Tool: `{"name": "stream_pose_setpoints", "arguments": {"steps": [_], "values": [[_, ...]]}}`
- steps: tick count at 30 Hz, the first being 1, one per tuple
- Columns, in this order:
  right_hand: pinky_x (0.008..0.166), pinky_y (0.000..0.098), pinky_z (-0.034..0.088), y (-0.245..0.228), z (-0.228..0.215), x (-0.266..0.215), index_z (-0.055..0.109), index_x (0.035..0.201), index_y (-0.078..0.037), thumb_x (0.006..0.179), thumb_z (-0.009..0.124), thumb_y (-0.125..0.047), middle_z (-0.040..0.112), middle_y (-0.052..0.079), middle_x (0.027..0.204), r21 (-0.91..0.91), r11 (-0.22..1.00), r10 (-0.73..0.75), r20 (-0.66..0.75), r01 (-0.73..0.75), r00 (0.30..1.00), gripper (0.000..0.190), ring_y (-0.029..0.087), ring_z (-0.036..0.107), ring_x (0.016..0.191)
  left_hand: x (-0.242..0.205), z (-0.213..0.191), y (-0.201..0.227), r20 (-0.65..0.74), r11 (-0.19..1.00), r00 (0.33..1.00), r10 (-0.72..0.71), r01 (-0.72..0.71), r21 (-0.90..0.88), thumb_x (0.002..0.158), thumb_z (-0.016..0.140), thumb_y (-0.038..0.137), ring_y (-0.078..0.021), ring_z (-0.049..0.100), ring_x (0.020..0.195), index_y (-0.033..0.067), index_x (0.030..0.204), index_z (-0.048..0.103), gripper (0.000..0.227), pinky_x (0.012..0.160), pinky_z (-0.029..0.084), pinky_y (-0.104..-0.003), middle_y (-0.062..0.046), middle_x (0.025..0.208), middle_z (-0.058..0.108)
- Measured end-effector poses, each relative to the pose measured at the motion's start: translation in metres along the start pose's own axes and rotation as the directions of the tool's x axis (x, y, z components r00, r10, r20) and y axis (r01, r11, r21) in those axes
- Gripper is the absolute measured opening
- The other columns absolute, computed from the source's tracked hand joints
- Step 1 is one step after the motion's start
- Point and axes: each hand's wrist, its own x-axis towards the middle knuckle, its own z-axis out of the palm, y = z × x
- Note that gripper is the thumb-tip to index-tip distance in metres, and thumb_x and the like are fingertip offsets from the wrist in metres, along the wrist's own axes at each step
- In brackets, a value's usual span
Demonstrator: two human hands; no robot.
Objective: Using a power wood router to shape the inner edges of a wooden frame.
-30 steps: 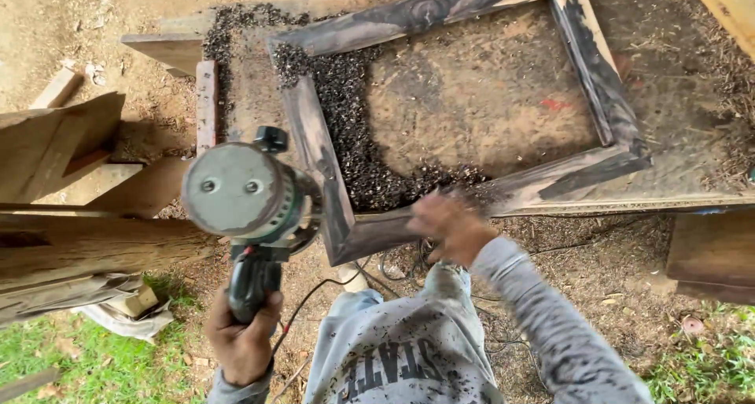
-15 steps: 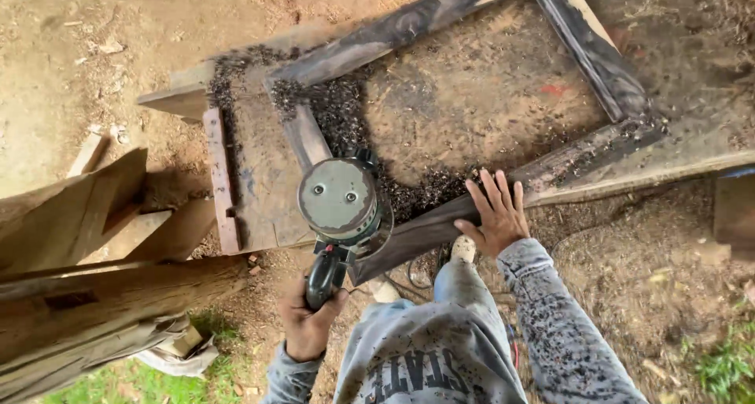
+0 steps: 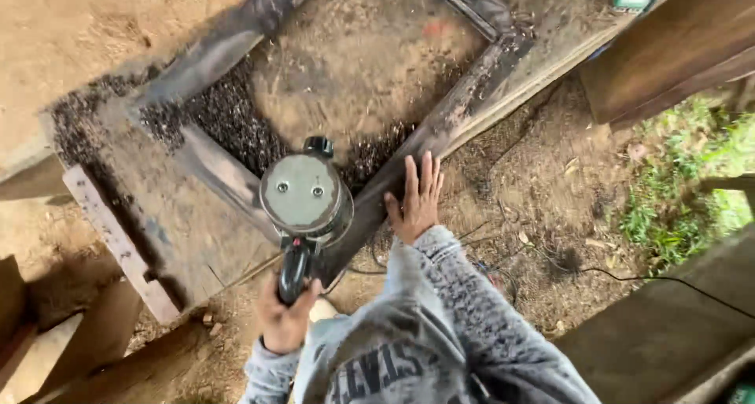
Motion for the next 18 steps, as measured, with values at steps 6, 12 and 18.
{"name": "stream_pose_setpoints", "arguments": {"steps": [6,12,18], "values": [[0.126,0.0564,0.018,-0.037,0.018,0.017,0.012,0.164,-0.005,0.101,0.055,-0.035,0.003,0.029,0.170,0.371,0.869,0.414,-0.181,-0.328,0.892,0.082,0.048,0.008,0.157,0.027,-0.016,-0.026,0.054,0.996,0.998,0.035,-0.039,0.076,0.077,0.085,0.004,-0.0069,0.058,0.067,0.0012,0.094,0.067,0.025,0.058,0.048,-0.024,-0.001,0.077,0.067],[0.124,0.0521,0.026,-0.048,0.044,0.036,0.013,0.165,-0.006,0.107,0.047,-0.039,-0.005,0.030,0.171,0.530,0.740,0.576,-0.178,-0.415,0.798,0.074,0.045,0.017,0.156,0.041,-0.019,-0.035,0.062,0.992,0.995,0.075,-0.081,0.092,0.078,0.085,0.003,-0.0073,0.061,0.070,0.0017,0.095,0.067,0.025,0.062,0.052,-0.023,0.000,0.080,0.068],[0.132,0.0565,0.013,-0.037,0.061,0.053,0.020,0.167,-0.009,0.114,0.042,-0.040,0.008,0.029,0.173,0.452,0.834,0.502,-0.381,-0.317,0.777,0.066,0.047,0.013,0.162,0.061,-0.016,-0.027,0.141,0.972,0.985,0.099,-0.065,-0.226,0.083,0.080,0.001,-0.0090,0.062,0.072,0.0018,0.102,0.065,0.024,0.063,0.053,-0.026,0.000,0.085,0.067]]}}
